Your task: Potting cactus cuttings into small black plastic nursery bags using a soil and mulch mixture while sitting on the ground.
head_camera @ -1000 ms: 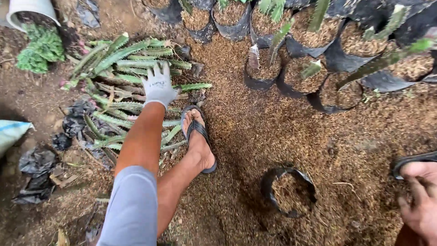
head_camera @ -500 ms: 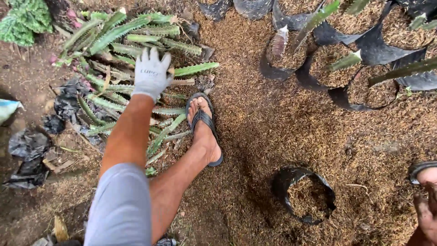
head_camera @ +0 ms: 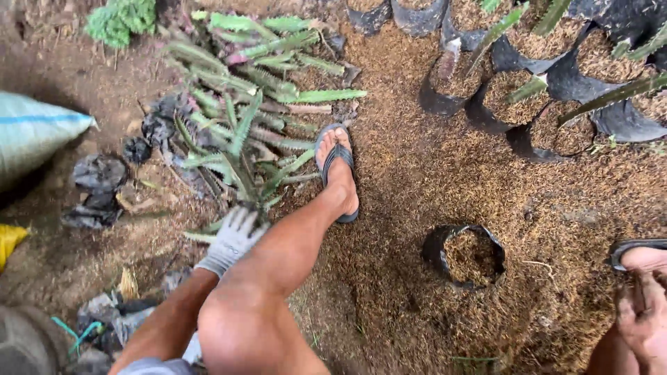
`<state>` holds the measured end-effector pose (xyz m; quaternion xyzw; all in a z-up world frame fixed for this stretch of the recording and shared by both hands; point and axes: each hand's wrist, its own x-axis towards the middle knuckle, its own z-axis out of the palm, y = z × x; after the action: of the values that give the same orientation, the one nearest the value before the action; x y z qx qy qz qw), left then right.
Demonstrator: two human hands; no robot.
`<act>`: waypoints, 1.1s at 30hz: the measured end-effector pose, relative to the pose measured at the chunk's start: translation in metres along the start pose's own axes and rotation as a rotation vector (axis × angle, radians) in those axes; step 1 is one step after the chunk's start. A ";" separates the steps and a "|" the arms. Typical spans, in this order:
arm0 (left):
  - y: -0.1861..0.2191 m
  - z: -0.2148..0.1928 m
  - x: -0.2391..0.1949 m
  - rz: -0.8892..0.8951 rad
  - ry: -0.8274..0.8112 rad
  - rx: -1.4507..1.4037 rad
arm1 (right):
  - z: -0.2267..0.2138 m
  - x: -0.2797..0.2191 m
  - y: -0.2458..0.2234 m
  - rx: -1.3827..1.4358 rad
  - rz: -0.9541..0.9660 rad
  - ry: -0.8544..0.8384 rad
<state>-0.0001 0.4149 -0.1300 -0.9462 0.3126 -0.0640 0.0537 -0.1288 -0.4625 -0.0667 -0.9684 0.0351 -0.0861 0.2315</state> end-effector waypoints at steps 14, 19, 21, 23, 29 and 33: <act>0.079 -0.059 0.038 -1.216 -0.183 -0.726 | -0.020 -0.119 0.018 -0.180 -0.018 0.346; 0.078 0.007 0.070 -1.330 -0.273 -0.615 | -0.039 -0.083 -0.085 -0.581 -0.089 0.348; 0.081 0.002 0.078 -1.364 -0.269 -0.647 | -0.042 -0.076 -0.105 -0.628 -0.108 0.323; 0.082 -0.004 0.079 -1.479 -0.251 -0.724 | -0.041 -0.073 -0.118 -0.481 -0.161 0.346; 0.072 0.040 0.036 -1.408 0.268 -0.953 | -0.016 -0.096 -0.061 -0.479 -0.130 0.383; 0.065 0.005 0.038 -1.405 0.069 -0.915 | -0.013 -0.103 -0.077 -0.487 -0.122 0.373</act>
<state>-0.0075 0.3406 -0.1406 -0.8469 -0.3529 0.0218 -0.3973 -0.2300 -0.3892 -0.0355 -0.9632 0.0384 -0.2649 -0.0235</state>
